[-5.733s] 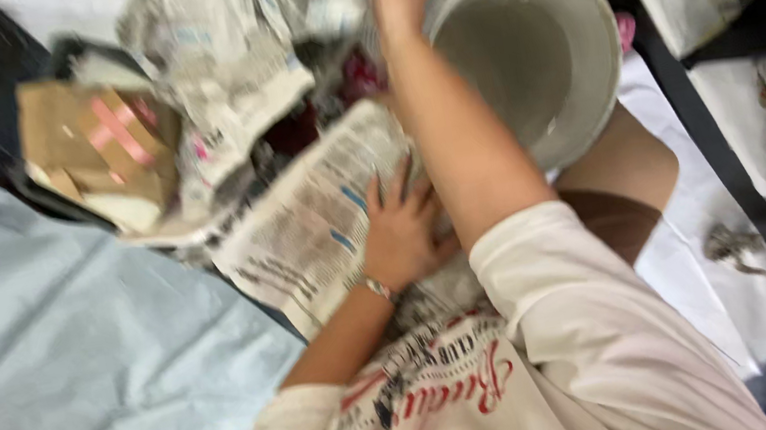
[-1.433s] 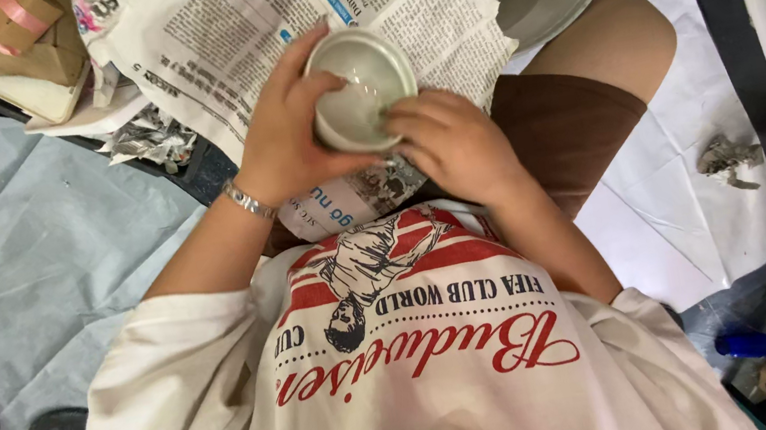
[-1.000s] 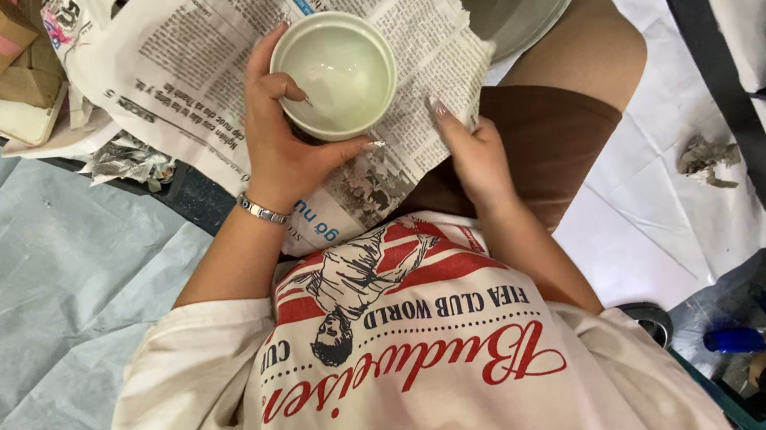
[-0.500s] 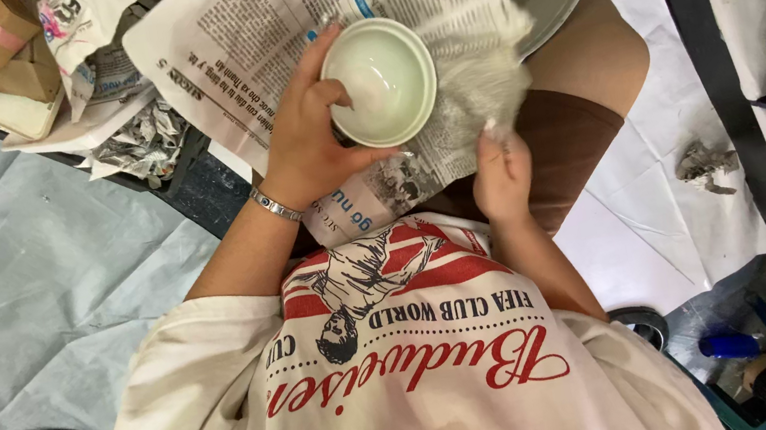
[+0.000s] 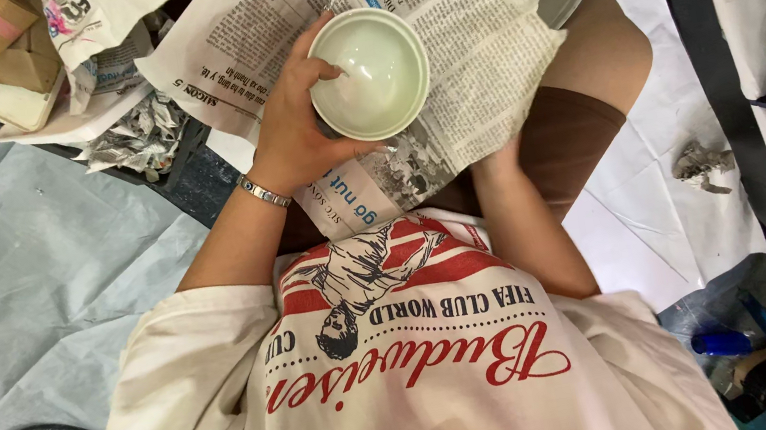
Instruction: The person sits on the floor and wraps small ceramic cups with newspaper. They tear newspaper sheets, dip them into a bucket of water, and carefully wrap each cup, smoothing the paper around the surface. Finished wrapped cups are placed on a nearby shelf.
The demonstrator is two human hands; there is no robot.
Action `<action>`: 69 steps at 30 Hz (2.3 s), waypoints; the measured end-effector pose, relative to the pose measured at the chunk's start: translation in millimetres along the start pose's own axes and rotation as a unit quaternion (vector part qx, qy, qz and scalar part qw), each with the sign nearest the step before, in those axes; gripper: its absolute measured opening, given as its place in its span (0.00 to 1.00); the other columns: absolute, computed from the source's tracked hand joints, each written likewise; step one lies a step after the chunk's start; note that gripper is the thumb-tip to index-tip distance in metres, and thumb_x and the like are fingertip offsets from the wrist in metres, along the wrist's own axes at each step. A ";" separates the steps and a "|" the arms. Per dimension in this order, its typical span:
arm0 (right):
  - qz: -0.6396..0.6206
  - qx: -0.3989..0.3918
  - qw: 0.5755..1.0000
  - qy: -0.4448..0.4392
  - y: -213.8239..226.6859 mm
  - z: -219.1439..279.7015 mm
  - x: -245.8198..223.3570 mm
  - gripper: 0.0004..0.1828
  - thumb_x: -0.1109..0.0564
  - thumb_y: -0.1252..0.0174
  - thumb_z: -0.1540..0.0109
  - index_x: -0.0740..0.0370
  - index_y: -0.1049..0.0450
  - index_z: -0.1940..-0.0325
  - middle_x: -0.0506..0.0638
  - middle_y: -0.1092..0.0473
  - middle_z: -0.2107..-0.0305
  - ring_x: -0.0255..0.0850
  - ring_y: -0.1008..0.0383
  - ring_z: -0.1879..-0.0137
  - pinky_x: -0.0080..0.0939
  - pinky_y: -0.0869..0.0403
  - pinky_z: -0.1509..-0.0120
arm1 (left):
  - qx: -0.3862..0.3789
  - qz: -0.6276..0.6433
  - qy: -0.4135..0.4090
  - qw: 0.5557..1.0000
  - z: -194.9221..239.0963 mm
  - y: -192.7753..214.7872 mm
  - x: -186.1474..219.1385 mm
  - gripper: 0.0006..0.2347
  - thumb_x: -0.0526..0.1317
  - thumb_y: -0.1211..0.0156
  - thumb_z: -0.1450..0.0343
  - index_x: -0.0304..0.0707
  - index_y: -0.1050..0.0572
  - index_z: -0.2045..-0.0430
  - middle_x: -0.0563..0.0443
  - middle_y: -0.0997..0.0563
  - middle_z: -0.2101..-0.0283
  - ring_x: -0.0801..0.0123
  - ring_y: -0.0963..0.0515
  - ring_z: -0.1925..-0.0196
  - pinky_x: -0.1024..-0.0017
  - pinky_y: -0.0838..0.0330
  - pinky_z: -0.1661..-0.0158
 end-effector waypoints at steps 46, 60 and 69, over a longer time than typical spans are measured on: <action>0.586 -0.336 0.584 0.449 -127.7 23.9 -106.1 0.19 0.40 0.33 0.39 0.58 0.23 0.57 0.45 0.30 0.63 0.46 0.33 0.54 0.51 0.37 0.43 | -0.050 -0.260 -0.049 0.963 58.1 -6.3 42.6 0.18 0.51 0.30 0.37 0.47 0.28 0.60 0.49 0.26 0.53 0.60 0.26 0.51 0.57 0.34 0.54; 0.564 -0.320 0.666 0.370 -132.0 4.4 -116.8 0.18 0.47 0.33 0.34 0.61 0.30 0.66 0.50 0.32 0.65 0.51 0.33 0.55 0.52 0.36 0.46 | -0.105 -0.462 -0.142 0.869 64.4 -11.7 111.4 0.18 0.42 0.50 0.27 0.50 0.31 0.40 0.38 0.24 0.43 0.49 0.24 0.41 0.52 0.32 0.41; 0.592 -0.348 0.604 0.405 -150.1 22.7 -123.8 0.16 0.44 0.34 0.34 0.56 0.27 0.63 0.46 0.32 0.66 0.46 0.32 0.54 0.49 0.35 0.43 | -0.171 -0.448 -0.207 0.853 45.0 22.5 143.9 0.14 0.39 0.45 0.30 0.34 0.23 0.52 0.46 0.16 0.55 0.58 0.18 0.47 0.63 0.26 0.48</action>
Point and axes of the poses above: each hand's wrist, its own z-axis away from the middle knuckle, its own y-axis out of the back of the hand, x = y × z, the point moved 4 cm from there along -z, towards the middle knuckle
